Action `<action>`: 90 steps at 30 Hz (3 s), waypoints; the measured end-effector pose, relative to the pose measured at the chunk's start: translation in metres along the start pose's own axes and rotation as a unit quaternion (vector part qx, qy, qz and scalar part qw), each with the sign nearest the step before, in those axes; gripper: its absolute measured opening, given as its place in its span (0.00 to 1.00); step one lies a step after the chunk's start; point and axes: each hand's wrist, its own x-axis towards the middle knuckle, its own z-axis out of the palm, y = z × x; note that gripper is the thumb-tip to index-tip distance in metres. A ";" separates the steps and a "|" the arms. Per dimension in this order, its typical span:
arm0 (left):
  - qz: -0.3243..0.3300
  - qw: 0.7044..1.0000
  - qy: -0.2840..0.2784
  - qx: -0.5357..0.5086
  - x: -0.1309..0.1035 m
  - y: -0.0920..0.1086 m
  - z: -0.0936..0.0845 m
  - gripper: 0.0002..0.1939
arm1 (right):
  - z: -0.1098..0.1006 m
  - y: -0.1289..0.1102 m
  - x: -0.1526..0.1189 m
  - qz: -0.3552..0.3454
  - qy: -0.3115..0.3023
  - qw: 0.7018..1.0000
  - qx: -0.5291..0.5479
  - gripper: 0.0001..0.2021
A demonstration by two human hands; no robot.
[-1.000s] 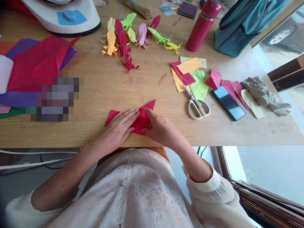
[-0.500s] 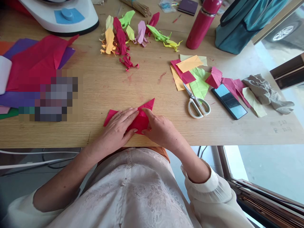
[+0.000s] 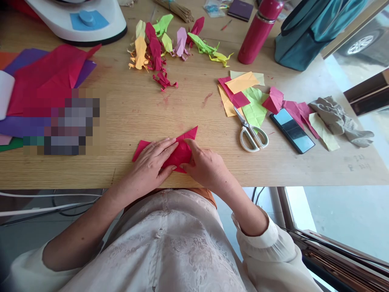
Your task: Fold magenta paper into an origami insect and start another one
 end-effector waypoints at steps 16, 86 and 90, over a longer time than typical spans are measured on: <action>-0.016 0.998 -0.052 0.023 -0.003 0.003 -0.004 0.27 | -0.002 0.001 0.015 -0.040 0.085 0.992 0.087 0.15; -0.026 0.999 -0.031 0.021 -0.003 0.005 -0.003 0.32 | -0.006 0.003 0.015 -0.088 -0.065 0.993 -0.046 0.37; -0.024 0.999 -0.028 0.024 -0.003 0.005 -0.002 0.32 | -0.006 0.004 0.017 -0.095 -0.068 0.992 -0.055 0.37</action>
